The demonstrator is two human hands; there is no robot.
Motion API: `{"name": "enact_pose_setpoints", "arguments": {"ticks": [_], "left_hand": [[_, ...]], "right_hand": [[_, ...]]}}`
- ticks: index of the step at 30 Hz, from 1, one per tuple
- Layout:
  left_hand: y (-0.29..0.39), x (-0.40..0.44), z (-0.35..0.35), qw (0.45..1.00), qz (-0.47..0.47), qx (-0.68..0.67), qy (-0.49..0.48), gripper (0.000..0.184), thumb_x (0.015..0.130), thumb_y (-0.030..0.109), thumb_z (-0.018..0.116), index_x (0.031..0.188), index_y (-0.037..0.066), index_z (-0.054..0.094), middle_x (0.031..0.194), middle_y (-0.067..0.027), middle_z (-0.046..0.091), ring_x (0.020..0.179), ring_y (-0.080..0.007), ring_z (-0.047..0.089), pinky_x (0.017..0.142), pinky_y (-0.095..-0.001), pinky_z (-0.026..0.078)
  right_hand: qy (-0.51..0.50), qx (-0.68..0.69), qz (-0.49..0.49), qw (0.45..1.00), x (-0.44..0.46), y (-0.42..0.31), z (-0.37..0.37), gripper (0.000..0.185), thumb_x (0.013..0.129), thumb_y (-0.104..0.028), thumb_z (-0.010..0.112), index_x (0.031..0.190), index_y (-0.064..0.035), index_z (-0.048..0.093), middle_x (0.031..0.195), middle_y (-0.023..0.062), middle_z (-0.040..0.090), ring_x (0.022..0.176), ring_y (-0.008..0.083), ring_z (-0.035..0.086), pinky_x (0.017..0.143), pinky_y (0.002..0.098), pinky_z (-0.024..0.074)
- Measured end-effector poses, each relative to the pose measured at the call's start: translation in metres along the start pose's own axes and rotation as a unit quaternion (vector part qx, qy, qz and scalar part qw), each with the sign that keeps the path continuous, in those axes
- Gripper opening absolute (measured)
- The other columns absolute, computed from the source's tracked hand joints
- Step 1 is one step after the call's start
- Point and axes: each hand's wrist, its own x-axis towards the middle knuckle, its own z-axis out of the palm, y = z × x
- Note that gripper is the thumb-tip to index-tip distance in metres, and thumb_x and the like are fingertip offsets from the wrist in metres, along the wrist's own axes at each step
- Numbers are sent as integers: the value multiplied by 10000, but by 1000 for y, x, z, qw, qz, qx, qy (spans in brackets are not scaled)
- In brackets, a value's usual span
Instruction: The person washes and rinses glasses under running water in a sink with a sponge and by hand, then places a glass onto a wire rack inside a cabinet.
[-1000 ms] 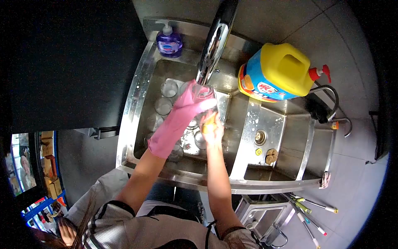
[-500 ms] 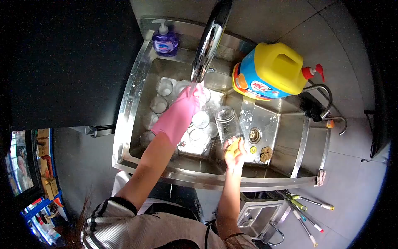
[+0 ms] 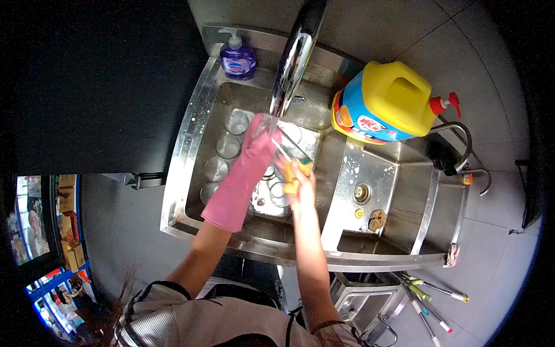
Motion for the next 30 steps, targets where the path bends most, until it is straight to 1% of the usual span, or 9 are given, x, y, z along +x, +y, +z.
{"name": "enact_pose_setpoints", "arguments": {"ticks": [8,12,13,14,18,20,27,28,30], "left_hand": [[83,-25,22,998,-30,-56,-21,220,773,170,662,957,85,575,919,-63,609,835,-169,584,757,-304,491],[71,-36,30,996,-37,44,68,269,793,186,661,1004,52,562,928,-57,608,827,-168,592,734,-287,489],[68,-36,36,994,-38,55,86,279,795,180,672,1006,43,553,925,-51,604,801,-152,596,708,-255,488],[61,-32,30,992,-31,94,75,369,838,195,626,1144,34,497,995,-50,589,862,-138,579,692,-249,477],[68,-45,29,966,-100,221,-89,408,920,287,497,1257,61,451,1143,-47,543,1013,-116,520,792,-272,445],[64,-40,27,975,-69,189,-94,409,921,289,493,1260,65,450,1155,-48,539,1019,-121,519,804,-276,441],[50,-20,-4,997,-13,71,-33,409,926,297,479,1270,78,449,1195,-50,524,1040,-137,516,843,-290,430],[48,-19,-7,997,-1,62,-37,409,927,298,477,1272,80,449,1201,-50,522,1043,-139,516,849,-292,429],[55,-27,3,998,-43,54,-12,417,926,305,475,1276,80,446,1211,-53,516,1058,-148,509,858,-297,428]], "right_hand": [[23,-204,-54,977,-22,-6,48,300,881,-37,509,1172,34,499,1076,144,599,1010,185,569,894,273,431],[17,-514,-423,747,1,13,57,408,887,-55,484,1285,0,418,1285,138,469,1187,240,439,1007,347,322],[-80,-436,-309,842,12,24,59,441,901,-115,472,1321,-19,377,1346,177,398,1252,274,375,1027,353,299],[43,-723,-267,635,11,14,92,452,918,-178,444,1327,-10,351,1316,196,420,1228,337,385,1021,354,316],[3,-665,-132,735,60,1,96,475,923,-250,436,1335,-31,346,1310,193,420,1194,372,401,1006,364,340],[-94,-762,-367,526,90,30,60,499,910,-257,467,1353,-70,333,1326,182,415,1186,356,427,976,382,372],[-107,-634,-202,739,66,10,81,562,860,-268,557,1344,-89,336,1305,229,408,1067,421,508,844,438,463],[-123,-667,-385,626,64,24,71,533,855,-228,555,1330,-92,357,1303,227,409,1088,404,501,850,434,462],[-154,-671,-386,615,59,23,69,526,849,-208,556,1325,-88,366,1305,219,409,1093,402,498,853,428,462]]}}
